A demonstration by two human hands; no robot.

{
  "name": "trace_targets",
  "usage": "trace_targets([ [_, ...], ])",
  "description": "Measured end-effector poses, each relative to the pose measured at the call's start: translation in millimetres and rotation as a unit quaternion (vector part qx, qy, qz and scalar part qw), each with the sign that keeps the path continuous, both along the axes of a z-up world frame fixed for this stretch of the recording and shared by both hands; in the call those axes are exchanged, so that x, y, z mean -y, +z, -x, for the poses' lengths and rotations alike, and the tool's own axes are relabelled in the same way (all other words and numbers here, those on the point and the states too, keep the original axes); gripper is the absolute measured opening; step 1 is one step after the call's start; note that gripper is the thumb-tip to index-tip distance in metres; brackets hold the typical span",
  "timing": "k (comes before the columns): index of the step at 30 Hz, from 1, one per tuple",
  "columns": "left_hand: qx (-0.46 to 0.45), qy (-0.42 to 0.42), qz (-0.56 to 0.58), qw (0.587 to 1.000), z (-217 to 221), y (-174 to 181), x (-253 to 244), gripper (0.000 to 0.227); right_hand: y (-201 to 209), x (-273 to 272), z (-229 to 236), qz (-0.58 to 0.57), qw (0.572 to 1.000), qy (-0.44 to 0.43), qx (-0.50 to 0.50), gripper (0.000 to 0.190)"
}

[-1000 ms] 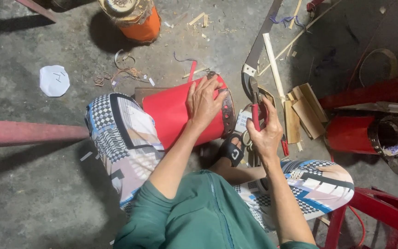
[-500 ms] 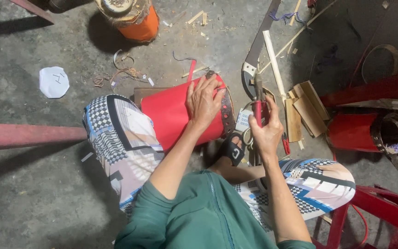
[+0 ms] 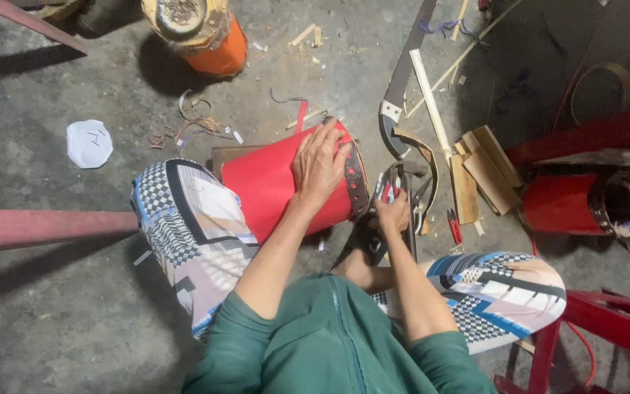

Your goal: The person secures a dark band around the rim of a red cylindrical drum using a hammer and nails. They repeatedly hammer nails into the band, adjust the band's position, and use pliers to trim excess material. The person also applies white tape to the band's edge.

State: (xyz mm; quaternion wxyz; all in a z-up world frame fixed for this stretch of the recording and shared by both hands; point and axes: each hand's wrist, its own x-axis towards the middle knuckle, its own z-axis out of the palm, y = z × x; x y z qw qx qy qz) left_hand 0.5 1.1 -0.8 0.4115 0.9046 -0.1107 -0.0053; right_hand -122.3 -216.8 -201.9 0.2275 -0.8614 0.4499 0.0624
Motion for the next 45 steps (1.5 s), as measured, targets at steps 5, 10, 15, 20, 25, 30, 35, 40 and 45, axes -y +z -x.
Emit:
trace_targets([
  [5,-0.025,-0.003,0.005,1.0,1.5,28.6,-4.3,0.045,-3.3,-14.7,6.9,-0.001,1.0,0.0,-0.016,0.08],
  [10,-0.022,-0.026,-0.014,0.999,-5.7,-11.2,-2.6,0.057,-21.6,-13.1,6.2,-0.006,1.0,0.015,-0.009,0.084],
  [15,-0.004,-0.026,-0.008,1.0,-2.8,-10.6,-8.0,0.061,-28.2,-0.5,-18.3,0.002,0.999,-0.015,0.047,0.073],
  [20,-0.009,-0.025,-0.015,1.0,-2.9,-6.6,-10.3,0.061,127.4,-39.0,-67.3,-0.488,0.832,0.001,0.264,0.085],
  [25,-0.028,-0.03,-0.003,0.999,-4.7,-0.3,-13.0,0.06,226.2,-72.4,-74.0,-0.489,0.811,0.243,0.209,0.094],
  [30,-0.003,-0.053,0.001,0.999,-11.6,-2.6,-15.7,0.061,221.2,-87.3,-67.3,-0.504,0.808,0.188,0.242,0.076],
  [35,-0.044,-0.053,0.085,0.994,-25.4,19.0,-22.3,0.051,210.4,-85.6,-68.7,-0.508,0.808,0.172,0.244,0.079],
  [40,-0.028,-0.06,0.099,0.993,-73.3,-57.5,-19.8,0.044,219.8,-90.6,-63.8,-0.514,0.809,0.147,0.244,0.081],
  [45,-0.123,-0.05,0.022,0.991,-102.2,-94.1,-20.5,0.021,221.2,-87.3,-63.2,-0.504,0.812,0.158,0.247,0.08],
])
